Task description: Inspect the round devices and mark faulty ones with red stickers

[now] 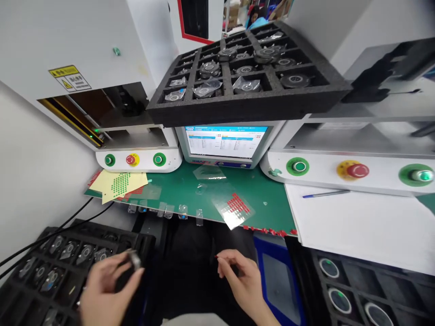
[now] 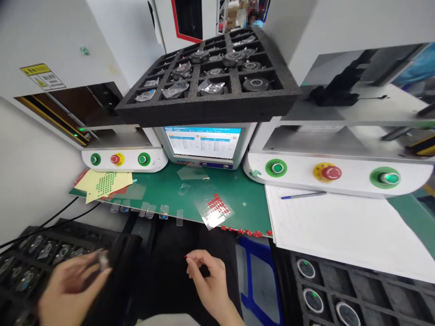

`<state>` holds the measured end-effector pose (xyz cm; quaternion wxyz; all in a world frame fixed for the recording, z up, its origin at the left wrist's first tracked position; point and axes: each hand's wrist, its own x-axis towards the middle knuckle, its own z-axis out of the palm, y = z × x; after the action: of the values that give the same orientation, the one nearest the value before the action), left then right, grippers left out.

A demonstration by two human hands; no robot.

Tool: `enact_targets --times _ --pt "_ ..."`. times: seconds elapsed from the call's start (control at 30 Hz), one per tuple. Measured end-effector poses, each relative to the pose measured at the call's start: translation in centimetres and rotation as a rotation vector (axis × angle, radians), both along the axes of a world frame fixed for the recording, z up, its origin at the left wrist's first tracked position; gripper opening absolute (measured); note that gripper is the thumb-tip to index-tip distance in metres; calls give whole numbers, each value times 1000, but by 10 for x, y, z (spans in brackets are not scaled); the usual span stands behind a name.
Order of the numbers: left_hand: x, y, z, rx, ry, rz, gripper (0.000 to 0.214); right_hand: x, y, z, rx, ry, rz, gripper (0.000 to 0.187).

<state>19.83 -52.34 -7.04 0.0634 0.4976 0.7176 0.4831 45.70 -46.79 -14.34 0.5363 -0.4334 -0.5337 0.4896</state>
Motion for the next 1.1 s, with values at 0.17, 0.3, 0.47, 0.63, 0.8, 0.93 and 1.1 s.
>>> enact_targets --times 0.17,0.3,0.47,0.63,0.8,0.93,1.1 --pt "86 42 -7 102 -25 -439 32 1 -4 37 121 17 -131 21" --pt "124 60 -4 253 -58 -634 33 -2 -14 47 161 -42 -299 40" --pt "133 59 -4 411 77 -684 36 -3 -18 57 145 -21 -332 48" --pt "121 61 8 81 -281 -785 44 11 -8 64 15 91 -217 42" --pt "104 74 10 -573 -1259 -1199 41 34 7 81 -41 91 188 42" --pt "104 78 0 -731 -1591 -1285 47 44 16 94 -13 78 337 52" --pt "107 74 -2 -620 -1410 -1211 63 48 15 94 2 20 406 41"
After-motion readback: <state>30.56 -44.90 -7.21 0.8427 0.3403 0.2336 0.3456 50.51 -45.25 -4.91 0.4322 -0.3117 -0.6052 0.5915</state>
